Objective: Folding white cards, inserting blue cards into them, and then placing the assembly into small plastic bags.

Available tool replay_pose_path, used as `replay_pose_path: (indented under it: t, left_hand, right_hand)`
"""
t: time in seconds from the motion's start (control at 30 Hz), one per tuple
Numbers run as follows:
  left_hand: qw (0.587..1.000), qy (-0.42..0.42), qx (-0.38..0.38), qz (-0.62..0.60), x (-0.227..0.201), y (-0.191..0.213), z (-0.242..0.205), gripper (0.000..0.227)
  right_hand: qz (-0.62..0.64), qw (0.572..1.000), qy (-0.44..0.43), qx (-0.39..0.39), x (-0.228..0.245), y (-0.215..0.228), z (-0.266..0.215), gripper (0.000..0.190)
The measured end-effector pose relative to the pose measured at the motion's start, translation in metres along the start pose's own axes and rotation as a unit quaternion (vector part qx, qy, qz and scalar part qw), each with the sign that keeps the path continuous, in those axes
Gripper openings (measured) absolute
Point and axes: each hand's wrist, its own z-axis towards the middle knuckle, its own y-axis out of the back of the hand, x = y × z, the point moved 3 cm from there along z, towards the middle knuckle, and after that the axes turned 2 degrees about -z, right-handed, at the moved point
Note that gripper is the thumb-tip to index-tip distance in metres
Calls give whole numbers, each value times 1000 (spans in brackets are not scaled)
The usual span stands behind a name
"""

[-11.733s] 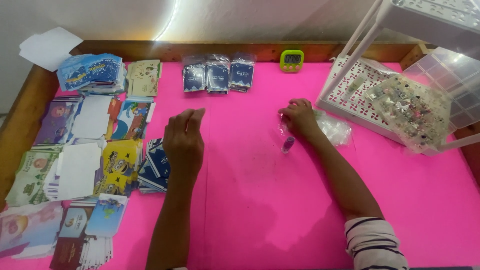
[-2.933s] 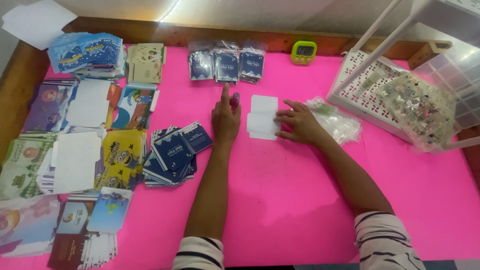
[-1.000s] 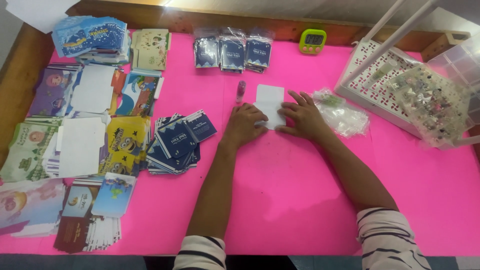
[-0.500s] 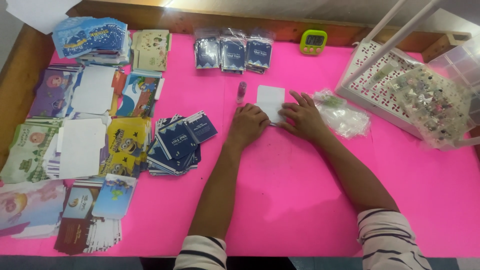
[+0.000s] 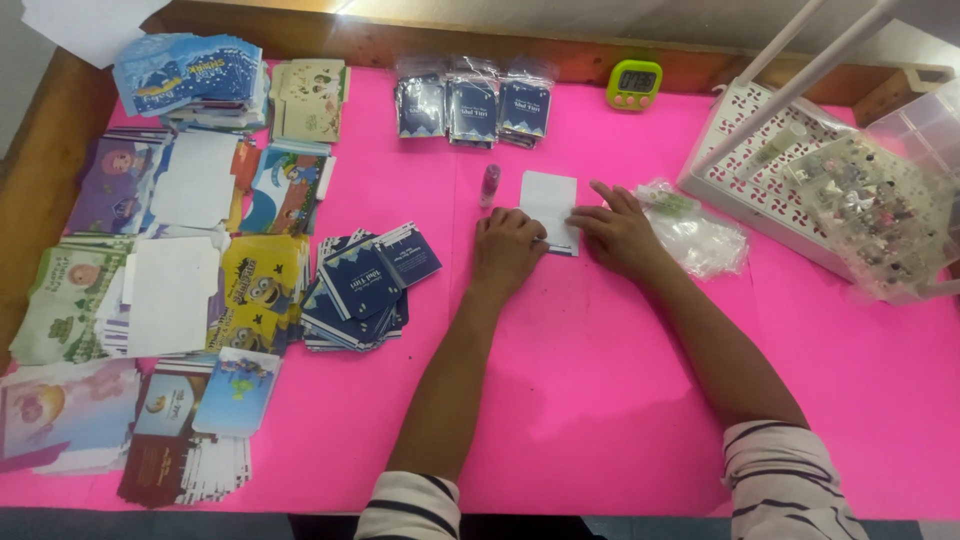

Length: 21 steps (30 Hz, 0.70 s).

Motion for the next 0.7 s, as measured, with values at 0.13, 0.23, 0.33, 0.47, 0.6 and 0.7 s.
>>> replay_pose_path:
  t: [0.13, 0.23, 0.33, 0.47, 0.6, 0.7]
  left_hand:
    - [1000, 7, 4, 5, 2, 0, -4, 6]
    - [1000, 2, -8, 16, 1, -4, -3, 10]
    - [993, -77, -74, 45, -7, -13, -7, 11]
    - [993, -104, -28, 45, -20, -7, -13, 20]
    - [988, -131, -33, 70, -43, 28, -16, 20]
    - [987, -131, -36, 80, -43, 21, -17, 23]
  right_hand:
    - [25, 1000, 5, 14, -2, 9, 1, 37]
    - [71, 997, 5, 27, -5, 3, 0, 30]
    - [54, 999, 3, 3, -6, -4, -4, 27]
    - [19, 1000, 7, -18, -4, -8, -4, 31]
    - [-36, 998, -37, -27, -11, -14, -6, 45]
    - [-36, 996, -59, -52, -4, 0, -4, 36]
